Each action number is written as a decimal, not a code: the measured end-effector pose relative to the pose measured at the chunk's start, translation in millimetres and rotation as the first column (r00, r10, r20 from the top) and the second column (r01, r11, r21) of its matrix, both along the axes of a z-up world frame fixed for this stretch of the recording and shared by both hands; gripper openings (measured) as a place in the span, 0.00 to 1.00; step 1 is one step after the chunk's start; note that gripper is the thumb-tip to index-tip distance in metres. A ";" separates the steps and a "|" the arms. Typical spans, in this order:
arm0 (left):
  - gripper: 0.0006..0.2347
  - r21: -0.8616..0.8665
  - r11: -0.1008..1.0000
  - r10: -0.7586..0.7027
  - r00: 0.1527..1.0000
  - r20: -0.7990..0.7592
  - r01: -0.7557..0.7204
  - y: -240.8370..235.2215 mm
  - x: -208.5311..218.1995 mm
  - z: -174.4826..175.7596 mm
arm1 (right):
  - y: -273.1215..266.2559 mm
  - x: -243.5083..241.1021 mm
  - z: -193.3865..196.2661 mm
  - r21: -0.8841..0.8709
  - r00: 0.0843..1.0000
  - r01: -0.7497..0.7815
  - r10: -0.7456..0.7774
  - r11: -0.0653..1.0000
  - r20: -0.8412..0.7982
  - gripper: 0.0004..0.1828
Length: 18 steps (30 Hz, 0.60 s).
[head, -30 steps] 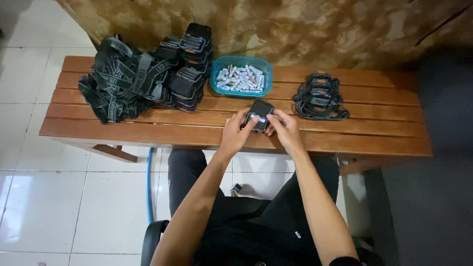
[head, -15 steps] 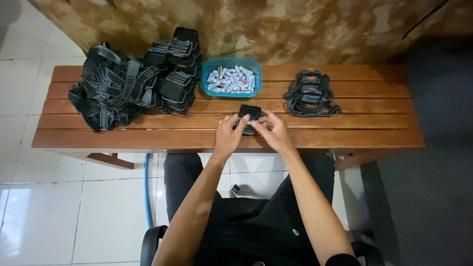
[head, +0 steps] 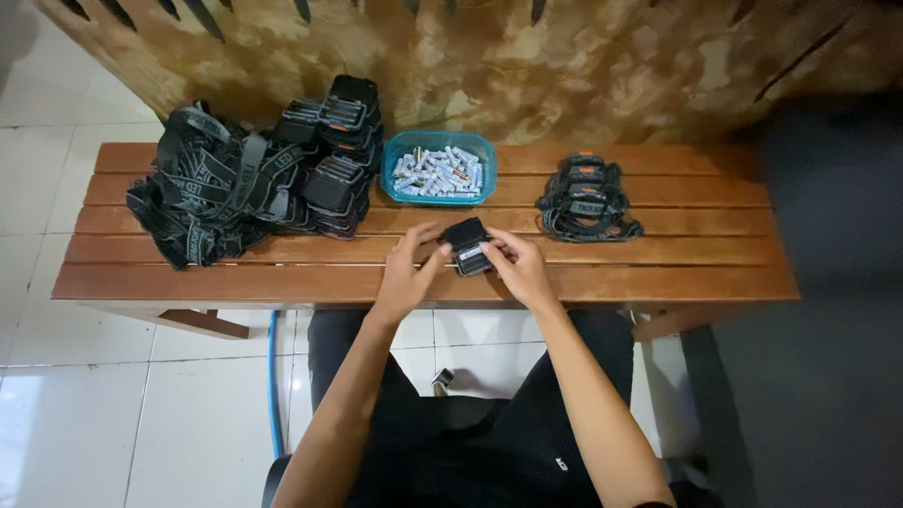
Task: The person assembles headlamps by inserting batteries into the headlamp body, closing the battery compartment, and attaching the headlamp to an elastic head strap. The person tests the headlamp by turning it on and off, then places the completed unit on a stack of finished headlamps.
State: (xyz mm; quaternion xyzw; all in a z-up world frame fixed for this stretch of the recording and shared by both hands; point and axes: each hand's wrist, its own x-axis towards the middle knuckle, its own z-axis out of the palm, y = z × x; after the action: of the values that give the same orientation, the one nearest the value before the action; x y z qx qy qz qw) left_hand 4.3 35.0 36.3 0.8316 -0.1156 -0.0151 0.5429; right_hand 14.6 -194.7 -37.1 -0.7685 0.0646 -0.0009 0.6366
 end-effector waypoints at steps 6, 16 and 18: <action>0.48 0.288 0.956 -0.116 0.980 0.163 0.065 -8.6 -1.9 -4.0 | 12.9 1.2 29.6 -0.015 0.996 0.064 -0.065 0.998 -0.061 0.17; 0.41 0.305 0.949 -0.005 0.968 0.253 -0.075 -8.8 3.8 -25.1 | 0.6 25.6 35.9 -0.057 0.999 0.034 -0.036 0.998 -0.021 0.11; 0.42 0.299 0.950 0.003 0.959 0.284 -0.092 -8.5 5.1 -28.5 | -3.9 44.1 47.5 -0.326 0.950 0.159 -0.055 0.932 0.306 0.03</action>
State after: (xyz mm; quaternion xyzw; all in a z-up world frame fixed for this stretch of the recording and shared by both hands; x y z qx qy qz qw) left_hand 9.3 26.5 7.8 0.9026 -0.1671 0.0980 0.3845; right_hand 58.6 -198.7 10.4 -0.8550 0.0110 -0.1608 0.4929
